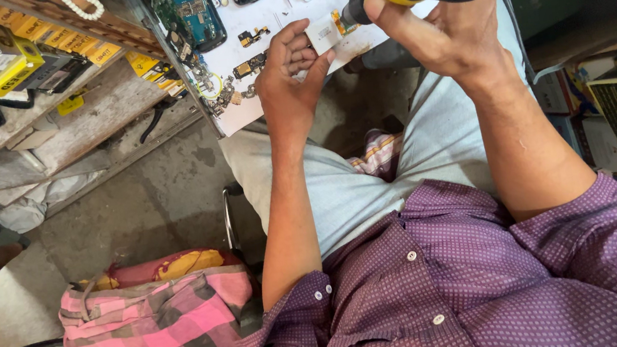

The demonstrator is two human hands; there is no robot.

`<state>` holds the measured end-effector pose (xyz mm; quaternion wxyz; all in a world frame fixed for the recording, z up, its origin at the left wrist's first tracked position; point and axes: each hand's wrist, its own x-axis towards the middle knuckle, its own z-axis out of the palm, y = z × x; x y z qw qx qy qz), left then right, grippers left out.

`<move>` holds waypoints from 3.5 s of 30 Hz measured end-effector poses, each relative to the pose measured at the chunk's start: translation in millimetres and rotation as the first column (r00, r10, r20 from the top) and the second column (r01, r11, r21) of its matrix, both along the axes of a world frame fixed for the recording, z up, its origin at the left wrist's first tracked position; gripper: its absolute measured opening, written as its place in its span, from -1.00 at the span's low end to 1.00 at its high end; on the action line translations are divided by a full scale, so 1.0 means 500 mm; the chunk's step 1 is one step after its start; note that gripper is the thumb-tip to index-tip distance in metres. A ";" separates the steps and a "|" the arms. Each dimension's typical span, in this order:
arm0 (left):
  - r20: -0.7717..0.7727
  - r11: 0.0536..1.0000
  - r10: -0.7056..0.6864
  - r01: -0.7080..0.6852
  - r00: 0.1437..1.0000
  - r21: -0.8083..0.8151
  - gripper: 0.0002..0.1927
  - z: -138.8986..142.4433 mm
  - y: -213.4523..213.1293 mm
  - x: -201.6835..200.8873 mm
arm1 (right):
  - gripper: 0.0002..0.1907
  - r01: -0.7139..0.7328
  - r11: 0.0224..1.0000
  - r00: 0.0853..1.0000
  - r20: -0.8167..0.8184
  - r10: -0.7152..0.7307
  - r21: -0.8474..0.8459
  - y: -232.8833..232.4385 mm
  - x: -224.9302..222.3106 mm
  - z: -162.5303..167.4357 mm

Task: The person sits at a cluttered repair workbench holding a small white component board in one hand and a soldering iron in the other, soldering along its edge. They then set the iron aside, pick up a hot air gun, and blow hot air onto the component while steadying it on the bench.

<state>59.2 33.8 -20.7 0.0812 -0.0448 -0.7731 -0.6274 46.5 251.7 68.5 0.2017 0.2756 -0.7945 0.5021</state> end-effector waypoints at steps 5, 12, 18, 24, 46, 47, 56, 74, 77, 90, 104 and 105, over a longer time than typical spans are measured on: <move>-0.003 1.000 -0.007 0.007 1.000 -0.010 -0.48 -0.001 0.000 0.001 | -0.79 0.003 1.000 1.000 -0.001 -0.003 -0.005 0.002 0.002 -0.004; -0.013 1.000 -0.013 0.013 1.000 -0.011 -0.48 -0.004 0.000 0.001 | -0.78 0.001 1.000 1.000 0.007 -0.001 -0.023 0.002 0.002 -0.008; -0.026 1.000 -0.013 0.012 1.000 -0.012 -0.49 -0.005 0.000 0.000 | -0.81 0.010 1.000 1.000 -0.005 -0.010 -0.008 0.001 0.001 -0.003; -0.022 1.000 0.000 0.000 1.000 -0.021 -0.48 0.001 -0.002 0.000 | -0.80 0.006 1.000 1.000 -0.002 -0.006 -0.010 -0.003 -0.002 0.001; 0.004 1.000 -0.002 0.002 1.000 0.011 -0.49 -0.006 -0.002 -0.003 | -0.73 -0.010 0.998 1.000 0.024 0.011 -0.065 0.001 -0.004 -0.006; 0.007 1.000 -0.001 0.001 1.000 0.002 -0.49 -0.006 -0.002 -0.004 | -0.73 -0.003 0.999 1.000 0.014 0.003 -0.055 0.000 -0.004 -0.005; 0.023 1.000 0.017 -0.017 1.000 0.000 -0.49 -0.003 -0.004 -0.012 | -0.65 -0.019 0.994 0.999 0.037 0.023 -0.107 -0.013 -0.019 0.016; 0.014 1.000 0.017 -0.017 1.000 0.001 -0.49 -0.005 -0.004 -0.009 | -0.65 -0.016 0.996 0.999 0.037 0.020 -0.086 -0.011 -0.016 0.014; 0.018 1.000 0.021 -0.021 1.000 -0.002 -0.49 -0.003 -0.004 -0.007 | -0.65 -0.026 0.994 0.999 0.040 0.031 -0.105 -0.013 -0.015 0.015; 0.017 1.000 0.017 -0.017 1.000 -0.006 -0.49 -0.001 -0.006 -0.004 | -0.69 -0.047 0.994 0.999 0.021 0.049 -0.102 -0.017 -0.012 0.024; 0.005 1.000 0.016 -0.016 1.000 0.008 -0.50 0.002 -0.007 0.001 | -0.71 -0.027 0.998 0.999 -0.035 0.025 -0.064 -0.021 -0.010 0.036; 0.003 1.000 0.019 -0.019 1.000 0.009 -0.50 0.002 -0.007 0.001 | -0.70 -0.024 0.998 0.999 -0.031 0.023 -0.060 -0.021 -0.010 0.037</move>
